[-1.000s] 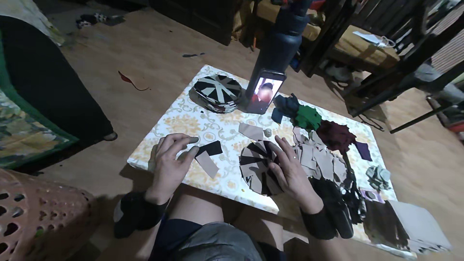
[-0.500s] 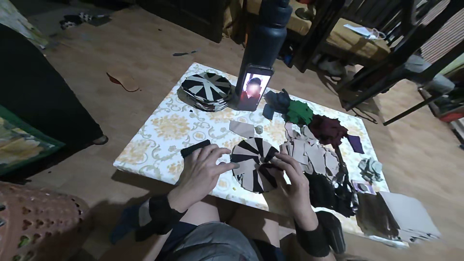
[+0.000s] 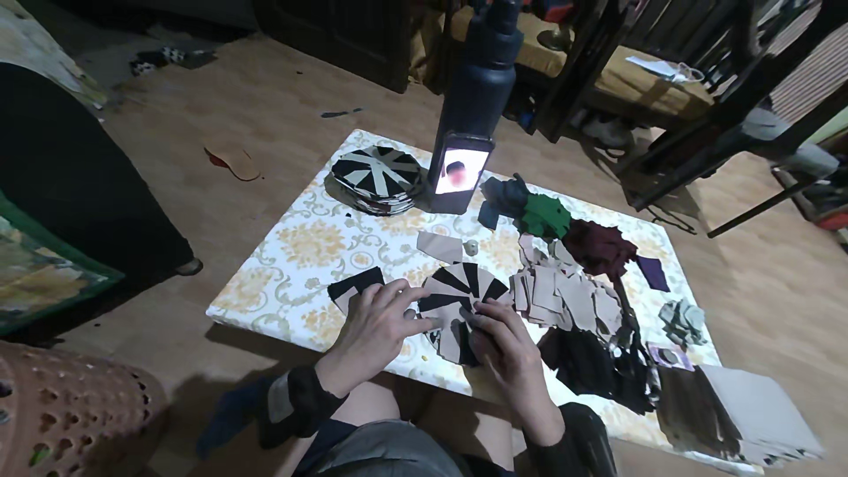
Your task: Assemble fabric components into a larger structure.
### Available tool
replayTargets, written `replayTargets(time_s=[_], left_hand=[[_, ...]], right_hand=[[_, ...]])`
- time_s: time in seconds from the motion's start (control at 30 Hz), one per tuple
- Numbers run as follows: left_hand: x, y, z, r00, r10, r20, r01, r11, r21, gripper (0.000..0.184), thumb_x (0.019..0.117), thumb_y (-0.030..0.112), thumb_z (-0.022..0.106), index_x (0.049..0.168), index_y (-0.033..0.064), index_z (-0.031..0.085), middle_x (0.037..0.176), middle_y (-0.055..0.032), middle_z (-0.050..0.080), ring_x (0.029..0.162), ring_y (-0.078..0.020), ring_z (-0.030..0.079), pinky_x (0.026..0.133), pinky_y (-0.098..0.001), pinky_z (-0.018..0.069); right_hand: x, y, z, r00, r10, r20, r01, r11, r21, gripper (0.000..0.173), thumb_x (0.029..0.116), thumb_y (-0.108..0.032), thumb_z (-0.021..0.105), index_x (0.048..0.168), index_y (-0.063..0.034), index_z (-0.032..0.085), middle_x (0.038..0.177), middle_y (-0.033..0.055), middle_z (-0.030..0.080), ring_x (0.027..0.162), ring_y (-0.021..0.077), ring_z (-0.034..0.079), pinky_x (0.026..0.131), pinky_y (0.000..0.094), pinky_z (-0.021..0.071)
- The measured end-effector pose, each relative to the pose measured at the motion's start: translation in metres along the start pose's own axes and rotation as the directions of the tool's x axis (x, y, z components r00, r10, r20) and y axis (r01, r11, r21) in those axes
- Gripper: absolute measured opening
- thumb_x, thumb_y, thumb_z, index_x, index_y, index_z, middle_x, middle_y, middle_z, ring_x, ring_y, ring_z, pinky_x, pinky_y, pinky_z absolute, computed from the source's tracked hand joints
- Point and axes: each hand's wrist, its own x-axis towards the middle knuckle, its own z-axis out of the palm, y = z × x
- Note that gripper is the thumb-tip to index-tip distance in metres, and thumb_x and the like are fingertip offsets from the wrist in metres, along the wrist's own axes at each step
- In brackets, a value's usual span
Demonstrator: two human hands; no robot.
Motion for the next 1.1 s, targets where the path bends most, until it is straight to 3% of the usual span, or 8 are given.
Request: replayTargets(time_s=[0.23, 0.43, 0.6, 0.73, 0.87, 1.1], left_hand=[[-0.002, 0.000, 0.000, 1.000, 0.030, 0.000, -0.030, 1.000, 0.006, 0.045, 0.0915, 0.000, 0.052, 0.107, 0.0336, 0.078, 0.131, -0.0031, 0.068, 0.125, -0.0331, 0.059, 0.098, -0.0598, 0.0423], [-0.002, 0.000, 0.001, 0.999, 0.049, 0.002, -0.049, 0.998, 0.029, 0.050, 0.0920, -0.001, 0.052, 0.113, 0.0374, 0.077, 0.133, -0.0015, 0.067, 0.124, -0.0314, 0.059, 0.098, -0.0586, 0.0413], [-0.006, 0.000, 0.000, 0.987, -0.112, -0.113, 0.110, 0.994, -0.023, 0.046, 0.0952, 0.002, 0.048, 0.120, 0.0308, 0.075, 0.129, -0.0040, 0.069, 0.122, -0.0337, 0.062, 0.095, -0.0602, 0.0457], [-0.007, 0.000, -0.001, 0.966, -0.227, -0.126, 0.227, 0.974, -0.015, 0.044, 0.0957, 0.003, 0.047, 0.116, 0.0281, 0.076, 0.129, -0.0034, 0.068, 0.125, -0.0337, 0.059, 0.095, -0.0603, 0.0445], [-0.003, 0.004, -0.001, 0.965, -0.261, -0.025, 0.262, 0.964, 0.037, 0.048, 0.0943, -0.001, 0.050, 0.119, 0.0316, 0.075, 0.135, -0.0049, 0.065, 0.129, -0.0379, 0.055, 0.097, -0.0635, 0.0415], [-0.003, 0.003, -0.002, 0.970, -0.244, -0.003, 0.243, 0.969, 0.042, 0.049, 0.0934, 0.000, 0.051, 0.119, 0.0335, 0.075, 0.136, -0.0040, 0.065, 0.129, -0.0371, 0.055, 0.096, -0.0629, 0.0420]], right_hand=[[0.013, -0.013, 0.018, 0.991, -0.058, 0.122, 0.062, 0.998, -0.033, 0.024, 0.1015, -0.022, 0.062, 0.114, -0.0056, 0.074, 0.132, 0.0142, 0.068, 0.133, 0.0336, 0.058, 0.115, 0.0518, 0.0431], [0.013, -0.012, 0.023, 0.979, -0.023, 0.203, 0.042, 0.995, -0.092, 0.028, 0.1021, -0.028, 0.060, 0.112, -0.0063, 0.074, 0.132, 0.0132, 0.068, 0.134, 0.0343, 0.057, 0.115, 0.0527, 0.0422], [0.014, -0.011, 0.015, 0.987, 0.005, 0.162, 0.000, 0.999, -0.034, 0.025, 0.1021, -0.021, 0.060, 0.116, -0.0038, 0.073, 0.135, 0.0147, 0.066, 0.134, 0.0342, 0.056, 0.115, 0.0512, 0.0425], [0.014, -0.011, 0.010, 0.998, -0.018, 0.064, 0.020, 0.999, -0.032, 0.019, 0.1002, -0.008, 0.059, 0.108, -0.0045, 0.075, 0.126, 0.0129, 0.071, 0.128, 0.0324, 0.062, 0.113, 0.0517, 0.0455], [0.013, -0.017, 0.020, 0.994, -0.106, 0.041, 0.106, 0.994, -0.002, 0.016, 0.0988, -0.007, 0.062, 0.107, -0.0046, 0.075, 0.115, 0.0120, 0.074, 0.119, 0.0271, 0.067, 0.108, 0.0442, 0.0508], [0.015, -0.027, 0.040, 0.981, -0.165, 0.104, 0.169, 0.985, -0.031, 0.013, 0.0982, -0.009, 0.063, 0.104, -0.0081, 0.075, 0.108, 0.0078, 0.075, 0.113, 0.0236, 0.068, 0.103, 0.0388, 0.0529]])
